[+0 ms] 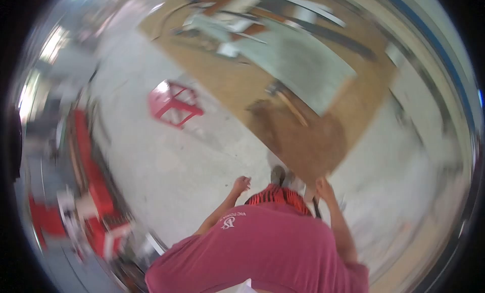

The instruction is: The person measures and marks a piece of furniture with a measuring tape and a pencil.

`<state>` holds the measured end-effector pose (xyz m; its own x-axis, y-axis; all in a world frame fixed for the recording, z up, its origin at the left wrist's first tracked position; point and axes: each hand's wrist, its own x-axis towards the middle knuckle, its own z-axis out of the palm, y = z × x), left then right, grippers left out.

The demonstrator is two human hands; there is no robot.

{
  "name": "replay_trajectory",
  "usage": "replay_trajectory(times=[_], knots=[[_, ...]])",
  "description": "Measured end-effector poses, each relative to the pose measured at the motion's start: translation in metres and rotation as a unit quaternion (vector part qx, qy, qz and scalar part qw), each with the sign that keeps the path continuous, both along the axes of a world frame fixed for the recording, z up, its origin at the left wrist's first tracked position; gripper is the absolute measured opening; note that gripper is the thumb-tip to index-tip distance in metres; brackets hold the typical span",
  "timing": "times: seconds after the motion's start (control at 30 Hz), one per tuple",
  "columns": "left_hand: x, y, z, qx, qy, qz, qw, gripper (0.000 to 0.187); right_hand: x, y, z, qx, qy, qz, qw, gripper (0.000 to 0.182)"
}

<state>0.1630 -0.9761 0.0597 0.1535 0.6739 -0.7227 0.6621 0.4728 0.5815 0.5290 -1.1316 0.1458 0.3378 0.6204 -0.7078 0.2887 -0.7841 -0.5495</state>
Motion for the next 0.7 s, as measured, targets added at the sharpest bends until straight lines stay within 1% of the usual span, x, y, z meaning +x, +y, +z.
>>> replay_trajectory(times=[0.03,0.1,0.13,0.2,0.23,0.3,0.33,0.37,0.4,0.43,0.47,0.53,0.57,0.6,0.63,0.67,0.7], knots=[[0.002,0.005,0.004,-0.014,-0.023,0.013,1.000,0.032,0.000,-0.019,-0.002,0.016,-0.009,-0.003,1.000,0.016],[-0.003,0.021,-0.005,-0.126,-0.136,0.073,0.980,0.029,-0.003,-0.059,-0.007,0.020,0.028,-0.084,0.996,0.018],[0.002,0.027,-0.006,-0.135,-0.134,0.035,0.981,0.029,-0.009,-0.086,-0.007,0.019,0.023,-0.123,0.992,0.018],[0.012,0.041,-0.007,-0.091,-0.021,-0.004,0.996,0.024,-0.006,-0.122,-0.013,-0.012,0.007,-0.139,0.990,0.021],[0.021,0.051,-0.001,-0.090,-0.023,-0.017,0.996,0.024,-0.005,-0.134,-0.015,-0.009,0.004,-0.152,0.988,0.021],[0.052,0.089,0.008,0.002,-0.092,-0.029,0.995,0.022,0.005,-0.136,-0.025,-0.001,-0.028,-0.221,0.975,0.024],[0.077,0.107,0.046,0.074,-0.101,-0.080,0.989,0.022,0.015,-0.122,-0.021,0.033,-0.078,-0.191,0.978,0.026],[0.101,0.127,0.073,0.089,-0.137,-0.091,0.982,0.024,0.023,-0.095,-0.005,0.087,-0.111,-0.208,0.968,0.026],[0.134,0.136,0.123,0.132,-0.159,-0.075,0.976,0.025,0.030,-0.061,0.019,0.142,-0.145,-0.222,0.954,0.027],[0.156,0.149,0.145,0.153,-0.218,-0.067,0.962,0.025,0.034,-0.021,0.075,0.165,-0.140,-0.225,0.950,0.027],[0.178,0.155,0.185,0.177,-0.275,-0.064,0.943,0.020,0.035,0.010,0.114,0.212,-0.098,-0.262,0.937,0.032],[0.206,0.162,0.264,0.212,-0.298,-0.072,0.928,0.021,0.038,0.061,0.207,0.289,-0.136,-0.244,0.916,0.045],[0.214,0.159,0.304,0.335,-0.256,-0.075,0.904,0.021,0.045,0.075,0.243,0.322,-0.179,-0.222,0.903,0.050],[0.221,0.154,0.345,0.451,-0.210,-0.078,0.864,0.022,0.052,0.084,0.275,0.353,-0.223,-0.200,0.886,0.055],[0.222,0.143,0.391,0.479,-0.179,-0.064,0.857,0.023,0.060,0.088,0.312,0.366,-0.227,-0.212,0.878,0.055],[0.214,0.147,0.408,0.481,-0.190,-0.042,0.855,0.023,0.068,0.089,0.338,0.377,-0.237,-0.227,0.866,0.056],[0.209,0.138,0.428,0.480,-0.208,0.027,0.852,0.021,0.077,0.087,0.351,0.376,-0.255,-0.237,0.859,0.056]])
